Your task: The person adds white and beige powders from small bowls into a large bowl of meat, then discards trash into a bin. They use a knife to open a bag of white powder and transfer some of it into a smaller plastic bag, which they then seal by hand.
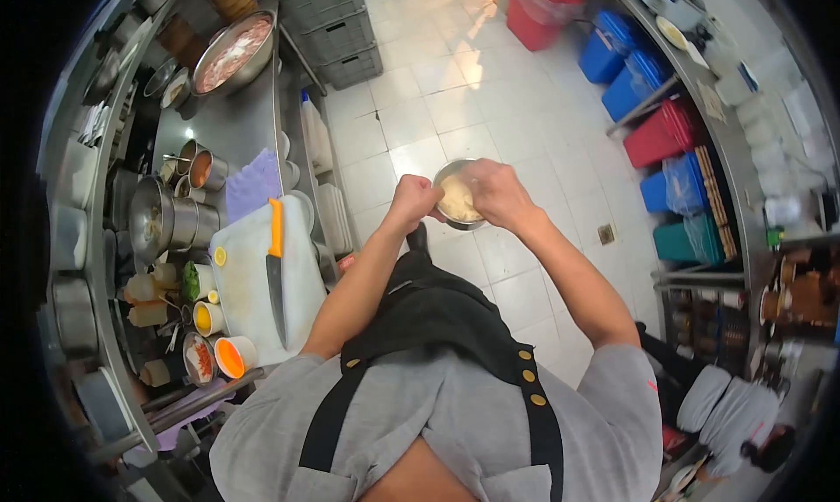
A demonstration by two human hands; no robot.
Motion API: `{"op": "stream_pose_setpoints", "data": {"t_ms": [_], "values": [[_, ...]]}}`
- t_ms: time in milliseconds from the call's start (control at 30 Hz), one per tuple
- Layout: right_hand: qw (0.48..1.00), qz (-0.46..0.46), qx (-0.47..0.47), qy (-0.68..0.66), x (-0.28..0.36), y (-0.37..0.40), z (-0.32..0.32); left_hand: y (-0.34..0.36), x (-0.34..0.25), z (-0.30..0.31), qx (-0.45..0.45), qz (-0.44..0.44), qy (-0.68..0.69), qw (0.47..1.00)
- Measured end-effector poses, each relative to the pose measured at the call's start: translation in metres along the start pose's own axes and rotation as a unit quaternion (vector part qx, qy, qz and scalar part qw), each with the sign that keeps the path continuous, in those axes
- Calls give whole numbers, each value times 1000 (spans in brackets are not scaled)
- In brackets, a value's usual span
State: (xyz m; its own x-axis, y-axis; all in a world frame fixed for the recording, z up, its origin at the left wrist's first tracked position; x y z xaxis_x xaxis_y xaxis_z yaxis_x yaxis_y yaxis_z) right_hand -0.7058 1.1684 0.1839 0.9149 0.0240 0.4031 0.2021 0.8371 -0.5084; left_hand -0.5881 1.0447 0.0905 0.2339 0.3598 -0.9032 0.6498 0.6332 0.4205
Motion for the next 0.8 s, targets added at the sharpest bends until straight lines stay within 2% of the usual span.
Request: {"op": "stream_pose_setpoints", "data": {"t_ms": [67,100,133,233,333,400,433,467,500,533,600,667,733,767,800], "values": [[981,105,156,-50,-24,-31,-22,-39,-17,12,-14,-8,-8,1000],[973,123,189,-55,-33,-48,-31,-58,-23,23,-21,-12,1,1000],[970,131,195,-57,-46,-67,-37,-76,-27,35,-27,-13,10,999],[987,60,143,-47,-83,-146,-59,-146,-49,75,-23,-32,38,999],[983,67,163,-51,-101,-207,-102,-213,-92,114,-30,-59,30,997],[982,83,153,-69,-98,-249,-112,-242,-115,142,-45,-36,37,998],[988,-26,95,-119,-106,-270,-119,-257,-129,156,-54,-38,38,997],[976,-135,38,-168,-113,-291,-127,-269,-142,169,-50,-47,45,997],[946,-201,3,-253,-117,-314,-136,-279,-156,181,-47,-57,52,996],[946,-193,9,-261,-122,-333,-150,-288,-170,193,-59,-59,52,995],[851,-303,66,-424,-139,-363,-181,-302,-194,218,-95,-76,59,991],[857,-278,88,-424,-146,-405,-201,-314,-213,251,-130,-101,75,984],[891,-164,35,-421,-146,-452,-211,-323,-228,279,-165,-123,89,974],[899,-116,45,-421,-144,-476,-224,-328,-237,294,-182,-135,95,969],[893,-105,61,-433,-145,-494,-241,-330,-246,308,-200,-146,100,964]]}}
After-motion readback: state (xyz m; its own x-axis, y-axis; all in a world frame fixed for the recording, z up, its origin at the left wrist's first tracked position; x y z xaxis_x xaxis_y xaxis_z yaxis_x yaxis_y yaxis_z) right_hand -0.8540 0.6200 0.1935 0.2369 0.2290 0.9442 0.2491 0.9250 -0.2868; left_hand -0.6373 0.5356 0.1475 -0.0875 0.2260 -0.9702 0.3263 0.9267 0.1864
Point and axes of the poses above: each hand's wrist, its own y-axis away from the middle knuckle, its own z-axis out of the back of the hand, x = y × z, the point moved 1 cm from there along -y, towards the middle knuckle, and after that the axes turned 9 degrees about y, right-handed, at the moved point
